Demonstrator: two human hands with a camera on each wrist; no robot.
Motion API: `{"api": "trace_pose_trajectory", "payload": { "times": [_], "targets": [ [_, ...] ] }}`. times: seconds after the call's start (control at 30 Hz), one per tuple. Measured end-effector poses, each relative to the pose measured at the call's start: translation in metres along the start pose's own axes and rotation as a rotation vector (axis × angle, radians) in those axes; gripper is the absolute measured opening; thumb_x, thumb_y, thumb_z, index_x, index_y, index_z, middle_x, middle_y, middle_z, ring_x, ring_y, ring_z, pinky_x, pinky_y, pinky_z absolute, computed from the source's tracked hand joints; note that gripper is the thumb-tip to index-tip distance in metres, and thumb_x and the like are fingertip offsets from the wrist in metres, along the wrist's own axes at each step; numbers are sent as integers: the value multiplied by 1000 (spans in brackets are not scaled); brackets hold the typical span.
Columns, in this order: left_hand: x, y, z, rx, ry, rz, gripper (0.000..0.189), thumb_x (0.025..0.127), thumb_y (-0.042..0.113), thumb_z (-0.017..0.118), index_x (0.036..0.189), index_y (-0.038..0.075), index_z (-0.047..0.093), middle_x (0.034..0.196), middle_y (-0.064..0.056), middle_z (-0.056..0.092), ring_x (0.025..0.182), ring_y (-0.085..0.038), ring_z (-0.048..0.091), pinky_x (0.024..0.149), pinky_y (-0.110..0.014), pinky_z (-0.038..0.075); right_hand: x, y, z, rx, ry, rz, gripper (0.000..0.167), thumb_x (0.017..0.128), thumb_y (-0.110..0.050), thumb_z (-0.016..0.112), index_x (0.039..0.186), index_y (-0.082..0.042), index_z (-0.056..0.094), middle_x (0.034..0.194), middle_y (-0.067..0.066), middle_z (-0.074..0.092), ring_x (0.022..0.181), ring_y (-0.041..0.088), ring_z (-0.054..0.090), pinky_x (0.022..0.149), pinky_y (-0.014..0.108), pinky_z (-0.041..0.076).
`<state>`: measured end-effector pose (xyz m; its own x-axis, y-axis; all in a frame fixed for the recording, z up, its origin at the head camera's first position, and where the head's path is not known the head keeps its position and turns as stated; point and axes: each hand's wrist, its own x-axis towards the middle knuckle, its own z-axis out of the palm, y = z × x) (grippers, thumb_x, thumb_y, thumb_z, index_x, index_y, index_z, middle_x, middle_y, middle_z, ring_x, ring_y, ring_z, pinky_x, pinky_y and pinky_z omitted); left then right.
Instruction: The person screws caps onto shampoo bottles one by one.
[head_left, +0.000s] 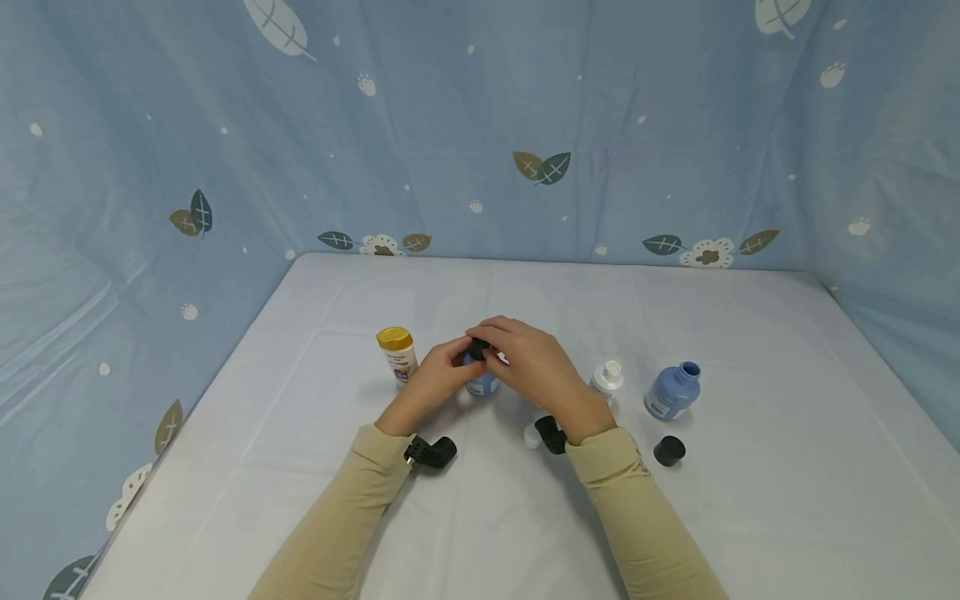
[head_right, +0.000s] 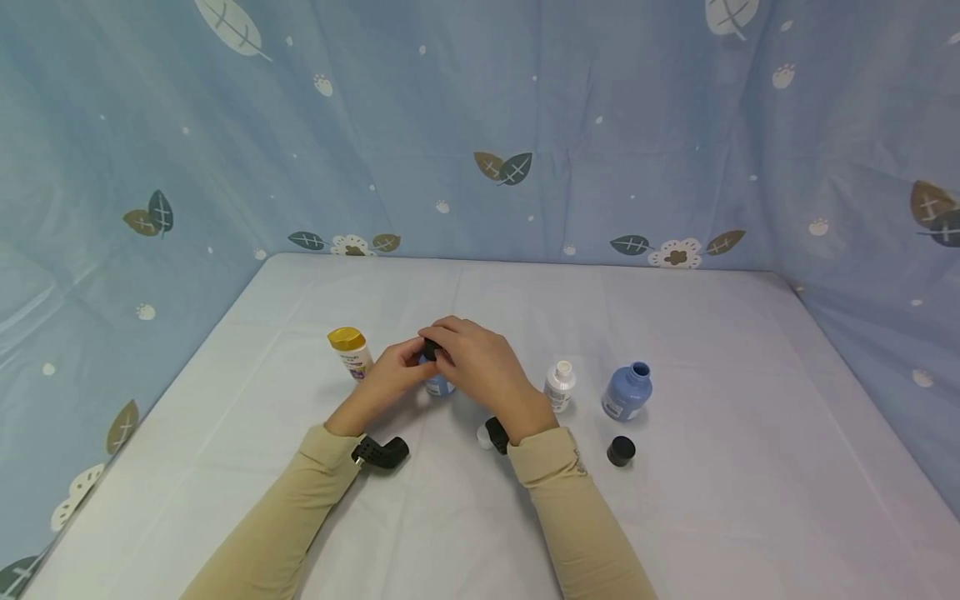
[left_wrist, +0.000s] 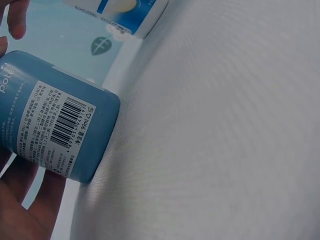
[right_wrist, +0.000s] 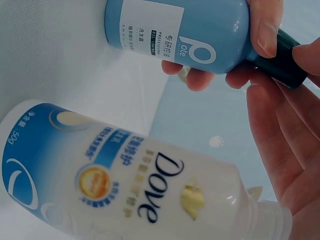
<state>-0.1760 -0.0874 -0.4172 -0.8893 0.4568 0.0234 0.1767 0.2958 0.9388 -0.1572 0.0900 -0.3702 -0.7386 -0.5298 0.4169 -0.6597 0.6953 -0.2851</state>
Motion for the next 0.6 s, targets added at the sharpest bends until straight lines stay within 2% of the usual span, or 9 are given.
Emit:
{"api": "trace_pose_trajectory", "payload": {
  "times": [0.1, 0.23, 0.6],
  "targets": [
    [-4, 10, 0, 17, -6, 1, 50, 88, 24, 58, 133, 10, 42, 130, -6, 47, 115, -20, 45, 93, -34, 37, 0, 0, 0, -3, -2, -1, 31, 85, -14, 58, 116, -17, 59, 113, -4, 55, 98, 12, 54, 76, 28, 46],
    [-6, 15, 0, 44, -3, -10, 50, 88, 25, 57, 133, 11, 41, 130, -4, 47, 115, -16, 45, 94, -33, 37, 0, 0, 0, -3, -4, 5, 31, 85, -15, 59, 116, -17, 60, 113, -4, 55, 98, 12, 54, 75, 27, 46],
    [-7, 13, -1, 44, -8, 10, 46, 88, 25, 57, 131, 13, 45, 130, -3, 47, 117, -14, 43, 95, -36, 35, 0, -1, 0, -18, 9, 3, 31, 85, -20, 62, 115, -17, 60, 109, -3, 55, 93, 10, 55, 74, 26, 46]
  ]
}}
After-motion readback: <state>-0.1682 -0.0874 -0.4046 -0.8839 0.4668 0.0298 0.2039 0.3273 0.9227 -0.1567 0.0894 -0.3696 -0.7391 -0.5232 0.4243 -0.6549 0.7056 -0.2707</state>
